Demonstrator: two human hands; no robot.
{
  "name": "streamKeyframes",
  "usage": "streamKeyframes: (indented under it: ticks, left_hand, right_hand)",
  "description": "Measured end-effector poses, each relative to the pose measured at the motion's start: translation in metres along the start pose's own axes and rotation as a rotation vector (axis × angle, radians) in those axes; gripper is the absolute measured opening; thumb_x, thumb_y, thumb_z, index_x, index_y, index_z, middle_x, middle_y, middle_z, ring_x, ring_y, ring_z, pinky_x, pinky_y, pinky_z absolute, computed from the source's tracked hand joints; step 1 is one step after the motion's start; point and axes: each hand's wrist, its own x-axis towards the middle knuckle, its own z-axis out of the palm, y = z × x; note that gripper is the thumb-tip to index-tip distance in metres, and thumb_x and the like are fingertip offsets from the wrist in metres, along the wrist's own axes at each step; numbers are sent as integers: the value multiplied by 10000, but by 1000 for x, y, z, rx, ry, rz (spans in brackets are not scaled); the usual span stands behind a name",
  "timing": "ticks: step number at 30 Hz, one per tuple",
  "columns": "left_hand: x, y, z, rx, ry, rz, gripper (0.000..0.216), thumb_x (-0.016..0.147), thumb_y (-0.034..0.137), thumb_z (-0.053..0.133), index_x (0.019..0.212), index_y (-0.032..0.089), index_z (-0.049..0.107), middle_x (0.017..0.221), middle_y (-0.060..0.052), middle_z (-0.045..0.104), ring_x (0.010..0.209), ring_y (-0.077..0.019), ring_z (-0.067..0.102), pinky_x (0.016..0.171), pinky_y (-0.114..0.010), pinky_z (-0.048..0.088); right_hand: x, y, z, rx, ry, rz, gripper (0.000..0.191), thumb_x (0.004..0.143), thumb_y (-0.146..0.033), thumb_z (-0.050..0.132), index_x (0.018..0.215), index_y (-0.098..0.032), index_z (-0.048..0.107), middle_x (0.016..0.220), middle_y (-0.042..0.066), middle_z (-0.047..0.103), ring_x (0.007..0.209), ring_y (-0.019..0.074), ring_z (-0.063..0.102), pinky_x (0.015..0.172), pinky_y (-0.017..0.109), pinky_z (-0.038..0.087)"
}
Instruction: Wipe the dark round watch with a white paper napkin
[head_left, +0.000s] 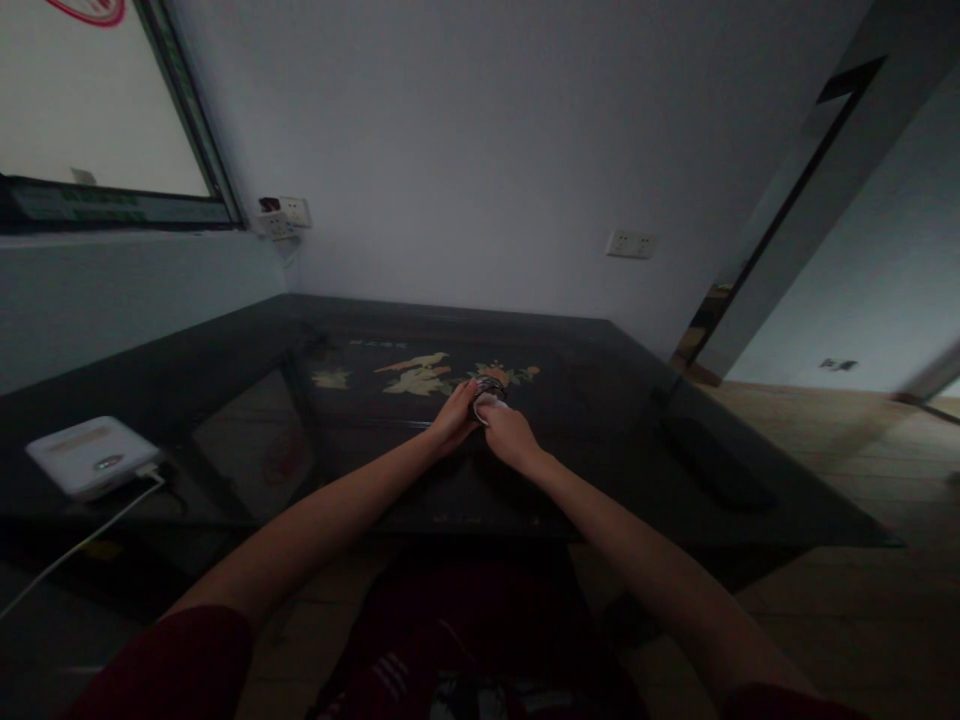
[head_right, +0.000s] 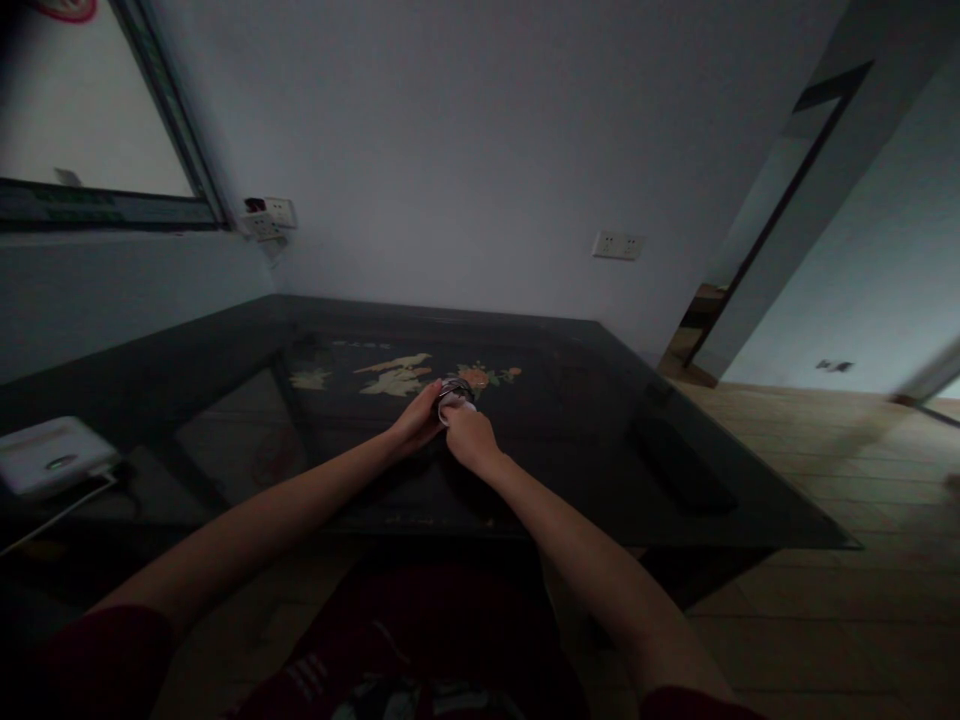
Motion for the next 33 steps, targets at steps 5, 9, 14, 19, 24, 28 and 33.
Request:
streamKeyframes:
  ticks: [5,9,14,19,24,28,33]
  left_hand:
    - [1,1,-1,7,95,-50,203,880,387,595,947,195,591,809,-4,643,661,-114,605,559,-204,461]
    - [5,0,-1,4,89,-58,214,941,373,487,983,189,588,824,-27,651,665,-120,612,551,-205,472]
    - [6,0,0,-31,88,-66,222,951,370,467,986,188,590,824,-31,657,688,-124,619,586,-212,484]
    - [6,0,-2,-49,104,-62,193,923,375,527,933,194,593,815,-13,651,693,-128,618,634,-239,490]
    - [8,-2,-7,-52,47,-39,244,881,412,592,976,187,594,900,-35,680,785,-145,649,727,-260,500]
    - [11,-6,-8,-42,-1,13,231,881,386,596,964,171,591,886,-31,679,784,-127,643,763,-243,487]
    - [11,-6,-5,-23,-1,55,204,890,355,589,915,153,595,862,-36,681,773,-124,637,763,-233,480]
  right_hand:
    - [14,13,13,765,85,115,223,691,-78,462,767,-156,655,725,29,667,735,191,614,729,273,434]
    - [22,16,26,1431,159,216,222,617,-115,539,806,-168,641,686,-7,653,690,163,605,744,279,464]
    - [23,17,32,1469,185,193,225,640,-155,549,849,-167,633,734,10,676,729,178,617,778,305,477]
    - [15,17,18,629,96,-8,238,762,-107,445,884,-154,643,868,51,709,839,207,630,820,304,461]
    - [3,6,0,-14,-55,-102,351,875,-83,374,1113,-159,621,1107,119,700,990,235,644,866,312,460]
    - [2,-4,1,-311,-36,-173,369,928,-95,334,1185,-90,600,1158,176,674,1060,260,617,954,355,432]
    - [2,-10,9,-397,21,-149,379,911,-59,345,1193,4,590,1168,244,653,1114,272,587,1070,380,339]
